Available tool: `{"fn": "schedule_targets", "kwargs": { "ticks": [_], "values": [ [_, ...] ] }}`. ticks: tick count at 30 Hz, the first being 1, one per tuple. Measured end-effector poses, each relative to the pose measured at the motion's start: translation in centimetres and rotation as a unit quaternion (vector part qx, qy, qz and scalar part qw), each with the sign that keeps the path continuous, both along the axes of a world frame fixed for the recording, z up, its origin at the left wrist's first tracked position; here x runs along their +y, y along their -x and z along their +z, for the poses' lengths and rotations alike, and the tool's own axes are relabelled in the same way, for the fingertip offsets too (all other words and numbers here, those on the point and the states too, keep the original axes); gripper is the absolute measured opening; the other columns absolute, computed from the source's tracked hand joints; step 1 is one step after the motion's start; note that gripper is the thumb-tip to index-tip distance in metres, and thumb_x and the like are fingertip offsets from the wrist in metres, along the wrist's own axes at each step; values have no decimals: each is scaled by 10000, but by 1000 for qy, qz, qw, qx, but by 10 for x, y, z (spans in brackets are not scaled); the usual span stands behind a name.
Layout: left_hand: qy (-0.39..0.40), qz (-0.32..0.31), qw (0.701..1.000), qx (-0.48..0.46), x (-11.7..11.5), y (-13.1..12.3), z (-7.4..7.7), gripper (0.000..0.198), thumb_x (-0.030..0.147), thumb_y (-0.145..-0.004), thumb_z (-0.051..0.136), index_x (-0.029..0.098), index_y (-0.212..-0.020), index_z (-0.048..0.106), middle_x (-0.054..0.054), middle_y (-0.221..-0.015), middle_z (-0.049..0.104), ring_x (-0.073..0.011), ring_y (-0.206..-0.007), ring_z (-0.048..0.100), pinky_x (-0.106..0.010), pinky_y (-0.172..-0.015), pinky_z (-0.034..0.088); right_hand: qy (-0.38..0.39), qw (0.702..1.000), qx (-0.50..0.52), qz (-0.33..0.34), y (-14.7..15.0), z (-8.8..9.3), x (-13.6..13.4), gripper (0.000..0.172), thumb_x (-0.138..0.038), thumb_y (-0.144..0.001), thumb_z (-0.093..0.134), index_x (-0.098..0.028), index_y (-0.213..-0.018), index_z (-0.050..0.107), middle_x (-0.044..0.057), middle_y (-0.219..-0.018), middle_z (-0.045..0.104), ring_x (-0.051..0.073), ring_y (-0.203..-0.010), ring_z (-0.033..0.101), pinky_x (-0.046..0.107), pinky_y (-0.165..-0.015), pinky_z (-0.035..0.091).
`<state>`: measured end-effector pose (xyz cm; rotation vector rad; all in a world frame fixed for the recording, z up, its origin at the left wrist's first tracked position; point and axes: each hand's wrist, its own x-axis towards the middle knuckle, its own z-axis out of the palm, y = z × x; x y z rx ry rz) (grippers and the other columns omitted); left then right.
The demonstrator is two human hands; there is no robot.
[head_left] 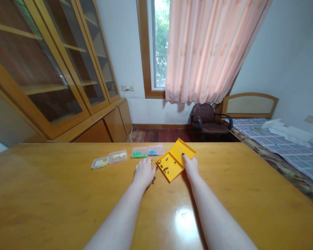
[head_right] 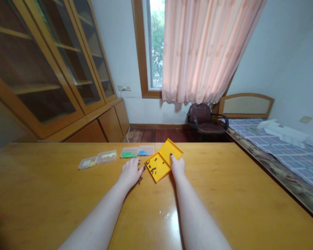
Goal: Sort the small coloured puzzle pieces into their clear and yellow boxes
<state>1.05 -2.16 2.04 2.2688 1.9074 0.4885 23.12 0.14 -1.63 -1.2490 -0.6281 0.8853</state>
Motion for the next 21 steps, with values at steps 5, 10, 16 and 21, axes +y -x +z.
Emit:
{"fn": "schedule_targets", "kwargs": {
  "ticks": [5,10,16,21],
  "values": [
    [35,-28,998,38,1,-1,-4,333,374,-799,544,226,-1097,562,-94,-1076,566,-262,-1038,486,-376,-868,361,7,1000,-7,-3,0,3,-2,350,-342,-624,673,-115,-891,656,123,-971,696,253,-838,676,303,-683,553],
    [37,-89,995,10,1,-6,-2,163,289,-810,545,232,-949,607,-46,-1006,610,-203,-979,521,-303,-837,366,7,1000,-6,-3,1,3,-2,353,-340,-626,676,-110,-893,657,128,-979,693,261,-859,670,300,-686,553],
    [69,-82,994,19,4,-6,1,101,237,-830,520,225,-839,620,-29,-930,637,-169,-915,552,-269,-797,376,-6,1000,6,1,1,1,0,357,-325,-614,687,-107,-895,660,122,-964,697,257,-836,676,291,-661,554],
    [42,-36,998,24,3,-3,0,123,285,-799,566,224,-898,604,-39,-954,623,-191,-927,545,-287,-789,380,-2,1000,-3,-4,-1,0,-1,344,-327,-624,685,-113,-892,663,121,-960,699,259,-844,675,295,-665,556]
  ]
}}
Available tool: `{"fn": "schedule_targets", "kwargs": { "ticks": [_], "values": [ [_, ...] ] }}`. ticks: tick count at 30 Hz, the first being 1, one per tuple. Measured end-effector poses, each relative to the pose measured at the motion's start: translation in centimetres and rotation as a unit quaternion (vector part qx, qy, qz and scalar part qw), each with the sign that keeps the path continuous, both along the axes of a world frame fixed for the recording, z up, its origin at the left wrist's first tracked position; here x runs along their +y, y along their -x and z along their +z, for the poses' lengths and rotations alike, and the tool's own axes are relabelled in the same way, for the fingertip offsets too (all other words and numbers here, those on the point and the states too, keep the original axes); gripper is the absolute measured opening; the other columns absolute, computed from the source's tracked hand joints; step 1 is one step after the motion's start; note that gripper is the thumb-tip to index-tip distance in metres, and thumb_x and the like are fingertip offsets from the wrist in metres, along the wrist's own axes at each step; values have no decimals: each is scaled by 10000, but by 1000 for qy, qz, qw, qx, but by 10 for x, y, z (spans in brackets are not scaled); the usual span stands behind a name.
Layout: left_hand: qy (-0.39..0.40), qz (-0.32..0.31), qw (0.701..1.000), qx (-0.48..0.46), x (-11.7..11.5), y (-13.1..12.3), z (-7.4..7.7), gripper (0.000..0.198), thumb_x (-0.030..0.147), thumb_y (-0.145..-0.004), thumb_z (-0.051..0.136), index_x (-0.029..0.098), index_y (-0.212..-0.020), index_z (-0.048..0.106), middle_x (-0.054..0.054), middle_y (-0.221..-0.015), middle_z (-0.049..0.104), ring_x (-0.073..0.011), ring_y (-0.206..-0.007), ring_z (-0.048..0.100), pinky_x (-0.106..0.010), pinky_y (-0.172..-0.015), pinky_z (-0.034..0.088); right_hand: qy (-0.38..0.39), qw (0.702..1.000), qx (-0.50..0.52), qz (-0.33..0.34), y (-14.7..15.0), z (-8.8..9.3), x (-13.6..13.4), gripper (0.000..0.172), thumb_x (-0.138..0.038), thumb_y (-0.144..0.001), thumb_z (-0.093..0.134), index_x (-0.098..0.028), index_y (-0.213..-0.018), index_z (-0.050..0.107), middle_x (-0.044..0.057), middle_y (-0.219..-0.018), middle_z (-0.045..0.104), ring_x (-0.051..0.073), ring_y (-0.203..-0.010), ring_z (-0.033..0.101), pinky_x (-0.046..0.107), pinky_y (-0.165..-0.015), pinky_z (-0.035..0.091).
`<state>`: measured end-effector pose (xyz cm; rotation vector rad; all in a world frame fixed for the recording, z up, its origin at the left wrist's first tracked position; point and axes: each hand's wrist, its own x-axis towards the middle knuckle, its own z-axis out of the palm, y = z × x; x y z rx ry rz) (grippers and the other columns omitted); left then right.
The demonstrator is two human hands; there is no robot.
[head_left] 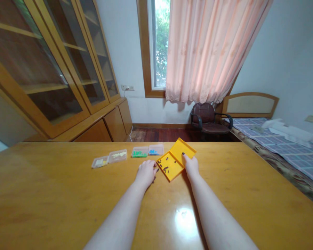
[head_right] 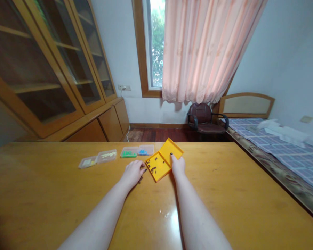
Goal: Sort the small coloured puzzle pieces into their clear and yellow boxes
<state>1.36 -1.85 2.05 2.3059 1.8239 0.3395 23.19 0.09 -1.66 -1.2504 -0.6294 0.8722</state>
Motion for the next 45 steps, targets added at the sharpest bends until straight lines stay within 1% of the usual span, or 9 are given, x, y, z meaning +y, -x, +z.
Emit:
{"fn": "schedule_targets", "kwargs": {
  "ticks": [3,11,17,20,23,27,31,35,45],
  "values": [
    [-4,16,1000,14,0,2,-1,96,289,-801,562,225,-862,600,-32,-911,629,-195,-888,550,-290,-749,381,1,1000,-4,0,0,-1,0,353,-328,-628,683,-109,-904,660,123,-975,695,263,-857,672,305,-685,555],
    [5,4,1000,15,1,0,4,131,276,-850,491,207,-820,598,-37,-860,640,-188,-863,563,-287,-731,378,-1,1000,-8,5,-1,-2,1,363,-339,-634,678,-111,-915,660,123,-978,694,262,-854,672,310,-691,557],
    [-49,-82,990,-100,-5,-5,8,130,229,-852,485,200,-904,601,-36,-924,652,-168,-895,570,-278,-804,401,-4,1000,6,5,1,1,0,369,-328,-614,688,-111,-911,659,123,-954,700,263,-839,675,305,-674,558],
    [-72,-114,984,-114,-6,-7,5,254,197,-819,529,212,-1070,564,-33,-1081,628,-175,-1019,541,-295,-905,376,-1,1000,7,8,2,1,0,364,-333,-615,681,-112,-904,655,124,-965,697,262,-838,675,305,-670,557],
    [-76,-64,991,-89,-4,-3,1,324,220,-803,545,201,-1126,532,-56,-1142,595,-194,-1068,517,-315,-925,364,-6,1000,-6,6,1,-1,1,360,-334,-616,676,-115,-901,657,119,-956,700,256,-842,675,300,-673,555],
    [-28,33,998,-47,1,5,0,164,276,-824,506,192,-944,580,-62,-987,622,-191,-942,560,-295,-810,398,-8,1000,-9,7,0,-3,2,362,-334,-615,677,-113,-902,659,119,-938,704,257,-834,677,298,-661,555],
    [4,13,1000,-21,1,6,1,164,366,-786,554,207,-821,571,-35,-868,626,-190,-836,572,-280,-703,394,0,1000,-7,10,0,-2,2,351,-331,-617,676,-118,-895,660,120,-962,699,260,-847,674,304,-674,556],
    [15,-25,999,-18,-2,3,4,138,340,-755,588,215,-812,575,-28,-860,633,-186,-820,570,-268,-675,379,7,1000,-1,6,1,-1,2,345,-330,-618,675,-115,-888,660,120,-957,700,260,-840,675,305,-670,557],
    [25,-14,999,-18,-4,1,9,82,275,-803,527,216,-833,575,-37,-895,632,-179,-820,577,-269,-691,386,12,1000,7,8,1,0,1,341,-329,-613,687,-115,-879,662,122,-945,703,261,-839,674,307,-670,558]
  ]
}}
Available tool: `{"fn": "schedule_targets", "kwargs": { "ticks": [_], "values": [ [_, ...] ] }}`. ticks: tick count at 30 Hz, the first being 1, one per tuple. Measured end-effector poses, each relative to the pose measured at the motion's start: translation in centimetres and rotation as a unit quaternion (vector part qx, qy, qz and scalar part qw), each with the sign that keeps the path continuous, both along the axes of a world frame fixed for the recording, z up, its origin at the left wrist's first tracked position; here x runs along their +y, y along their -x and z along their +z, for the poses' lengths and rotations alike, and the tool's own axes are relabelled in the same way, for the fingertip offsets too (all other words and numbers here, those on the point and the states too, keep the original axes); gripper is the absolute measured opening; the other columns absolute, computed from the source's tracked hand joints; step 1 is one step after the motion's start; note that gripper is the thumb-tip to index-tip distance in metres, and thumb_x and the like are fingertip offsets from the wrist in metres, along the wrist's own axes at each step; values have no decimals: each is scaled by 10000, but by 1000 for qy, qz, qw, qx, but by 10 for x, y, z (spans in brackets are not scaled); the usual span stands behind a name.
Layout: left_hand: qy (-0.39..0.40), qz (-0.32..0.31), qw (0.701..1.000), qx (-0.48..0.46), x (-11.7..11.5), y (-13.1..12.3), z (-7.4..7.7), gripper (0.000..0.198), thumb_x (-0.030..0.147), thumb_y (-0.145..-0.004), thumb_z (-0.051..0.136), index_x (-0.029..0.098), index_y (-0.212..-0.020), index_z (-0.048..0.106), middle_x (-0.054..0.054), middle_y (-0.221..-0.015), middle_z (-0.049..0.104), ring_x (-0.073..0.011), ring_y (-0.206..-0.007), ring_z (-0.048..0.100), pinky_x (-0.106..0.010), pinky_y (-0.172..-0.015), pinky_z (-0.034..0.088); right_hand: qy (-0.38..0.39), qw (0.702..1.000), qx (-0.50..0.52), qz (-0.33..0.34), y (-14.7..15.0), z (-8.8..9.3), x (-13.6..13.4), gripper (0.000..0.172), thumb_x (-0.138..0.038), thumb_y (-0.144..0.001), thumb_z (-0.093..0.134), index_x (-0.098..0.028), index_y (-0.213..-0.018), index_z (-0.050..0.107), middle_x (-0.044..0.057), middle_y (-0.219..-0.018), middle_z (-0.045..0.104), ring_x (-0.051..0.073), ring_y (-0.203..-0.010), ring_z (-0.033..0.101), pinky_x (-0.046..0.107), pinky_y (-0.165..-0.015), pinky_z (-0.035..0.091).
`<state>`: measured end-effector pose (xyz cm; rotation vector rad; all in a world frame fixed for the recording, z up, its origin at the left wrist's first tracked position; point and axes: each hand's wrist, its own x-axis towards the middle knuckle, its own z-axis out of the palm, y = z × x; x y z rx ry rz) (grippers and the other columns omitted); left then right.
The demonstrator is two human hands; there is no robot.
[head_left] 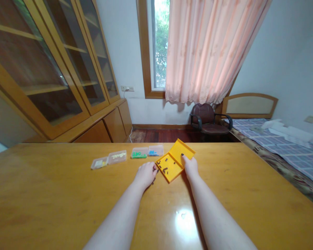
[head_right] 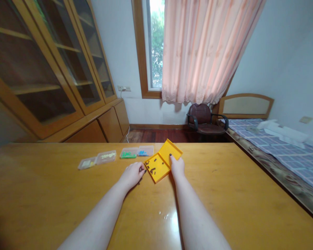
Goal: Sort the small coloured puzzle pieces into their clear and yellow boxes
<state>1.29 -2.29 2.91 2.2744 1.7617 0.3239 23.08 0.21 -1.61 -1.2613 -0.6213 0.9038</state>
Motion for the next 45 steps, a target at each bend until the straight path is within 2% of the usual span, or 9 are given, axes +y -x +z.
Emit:
{"fn": "schedule_targets", "kwargs": {
  "ticks": [10,19,27,39,45],
  "values": [
    [1,6,1000,10,1,0,-5,125,258,-843,464,211,-819,577,-34,-863,635,-172,-816,579,-267,-695,387,-14,1000,-4,4,2,1,-1,354,-330,-614,683,-110,-890,656,125,-958,699,254,-849,673,306,-687,553],
    [-2,8,1000,-3,3,1,-8,99,266,-819,501,206,-829,578,-37,-882,636,-163,-794,577,-254,-669,380,-10,1000,-4,12,2,-2,0,355,-341,-616,682,-112,-887,659,128,-955,699,253,-838,677,298,-667,550],
    [0,10,1000,-11,1,0,-3,131,290,-834,483,199,-797,570,-33,-840,629,-170,-792,579,-260,-656,378,-18,1000,-4,19,1,-8,3,374,-357,-623,677,-108,-901,654,135,-971,694,251,-839,677,300,-667,549],
    [9,6,1000,-5,1,1,-2,170,307,-844,450,202,-820,581,-48,-865,642,-169,-772,582,-257,-660,381,-13,999,-20,35,-1,-8,3,378,-358,-642,661,-117,-932,652,127,-1005,686,252,-888,665,316,-726,542],
    [15,5,1000,-11,2,1,-2,111,292,-808,514,205,-824,581,-39,-870,641,-170,-793,584,-251,-660,384,-17,999,-19,32,-1,-8,3,389,-361,-632,669,-109,-928,649,127,-986,691,249,-871,669,315,-704,546]
  ]
}}
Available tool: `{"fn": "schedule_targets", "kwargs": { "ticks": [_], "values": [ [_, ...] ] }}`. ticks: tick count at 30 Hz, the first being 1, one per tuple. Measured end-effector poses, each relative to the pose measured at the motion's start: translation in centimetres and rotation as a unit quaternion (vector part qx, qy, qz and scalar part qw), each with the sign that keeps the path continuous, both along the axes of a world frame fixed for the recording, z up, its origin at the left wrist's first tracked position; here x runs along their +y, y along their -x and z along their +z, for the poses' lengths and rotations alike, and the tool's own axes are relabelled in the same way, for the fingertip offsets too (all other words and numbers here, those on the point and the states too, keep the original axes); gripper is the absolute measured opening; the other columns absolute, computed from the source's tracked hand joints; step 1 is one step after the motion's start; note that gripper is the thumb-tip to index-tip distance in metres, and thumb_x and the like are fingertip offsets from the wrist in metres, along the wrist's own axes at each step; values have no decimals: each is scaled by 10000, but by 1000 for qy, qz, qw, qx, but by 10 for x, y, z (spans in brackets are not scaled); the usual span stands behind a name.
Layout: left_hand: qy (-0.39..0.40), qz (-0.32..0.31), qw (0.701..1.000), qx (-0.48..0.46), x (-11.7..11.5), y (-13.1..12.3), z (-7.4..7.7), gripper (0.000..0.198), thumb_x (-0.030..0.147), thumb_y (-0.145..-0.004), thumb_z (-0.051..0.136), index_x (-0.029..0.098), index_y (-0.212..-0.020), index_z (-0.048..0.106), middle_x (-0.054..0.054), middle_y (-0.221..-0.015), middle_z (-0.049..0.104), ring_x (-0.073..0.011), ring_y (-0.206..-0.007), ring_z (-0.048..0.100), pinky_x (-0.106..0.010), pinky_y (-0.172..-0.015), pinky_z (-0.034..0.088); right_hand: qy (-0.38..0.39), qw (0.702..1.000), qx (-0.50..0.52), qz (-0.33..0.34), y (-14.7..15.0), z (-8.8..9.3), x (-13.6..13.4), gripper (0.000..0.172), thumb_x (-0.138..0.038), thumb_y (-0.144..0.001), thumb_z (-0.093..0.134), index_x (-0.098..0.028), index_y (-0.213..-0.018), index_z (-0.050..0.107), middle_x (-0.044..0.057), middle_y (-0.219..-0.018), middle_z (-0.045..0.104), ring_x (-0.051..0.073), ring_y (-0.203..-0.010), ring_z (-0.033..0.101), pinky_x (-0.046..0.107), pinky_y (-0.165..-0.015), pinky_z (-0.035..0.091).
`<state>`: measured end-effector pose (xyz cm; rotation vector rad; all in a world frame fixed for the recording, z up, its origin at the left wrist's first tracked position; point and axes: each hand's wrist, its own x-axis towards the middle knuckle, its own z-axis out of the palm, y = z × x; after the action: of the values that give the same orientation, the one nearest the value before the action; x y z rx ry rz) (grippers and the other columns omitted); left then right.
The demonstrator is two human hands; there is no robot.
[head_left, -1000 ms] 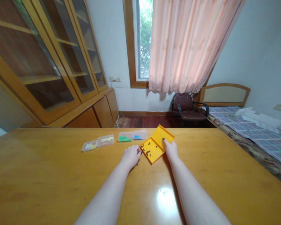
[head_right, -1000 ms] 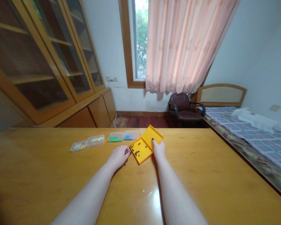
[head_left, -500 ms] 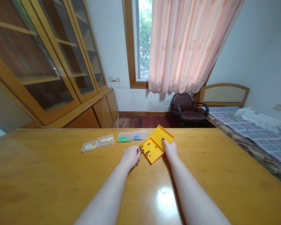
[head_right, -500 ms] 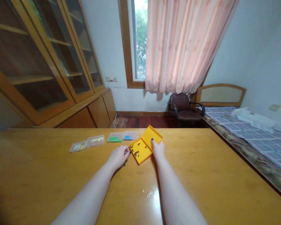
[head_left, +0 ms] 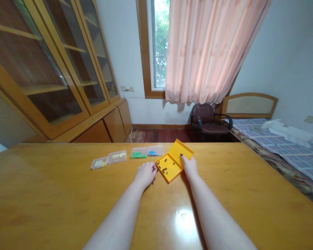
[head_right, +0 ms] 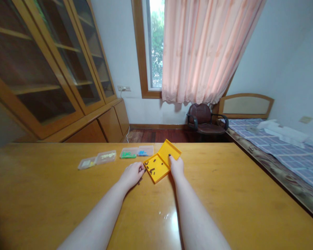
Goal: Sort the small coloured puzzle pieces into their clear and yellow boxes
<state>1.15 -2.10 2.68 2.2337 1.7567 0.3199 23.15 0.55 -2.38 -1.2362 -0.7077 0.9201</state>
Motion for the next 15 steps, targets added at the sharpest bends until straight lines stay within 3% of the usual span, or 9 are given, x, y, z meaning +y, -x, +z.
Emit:
{"fn": "schedule_targets", "kwargs": {
  "ticks": [10,15],
  "values": [
    [-23,-12,1000,-7,5,3,-11,58,253,-815,529,207,-794,559,-21,-841,630,-158,-779,572,-248,-658,368,-2,1000,-1,-5,0,1,-1,367,-354,-632,674,-118,-912,654,126,-973,695,255,-870,669,310,-707,546],
    [-57,-5,994,-89,5,1,-7,68,218,-836,480,200,-827,544,-28,-865,610,-150,-802,557,-247,-704,401,8,1000,-5,-5,0,0,0,396,-369,-631,670,-105,-926,647,137,-1006,684,260,-889,663,329,-735,539]
  ]
}}
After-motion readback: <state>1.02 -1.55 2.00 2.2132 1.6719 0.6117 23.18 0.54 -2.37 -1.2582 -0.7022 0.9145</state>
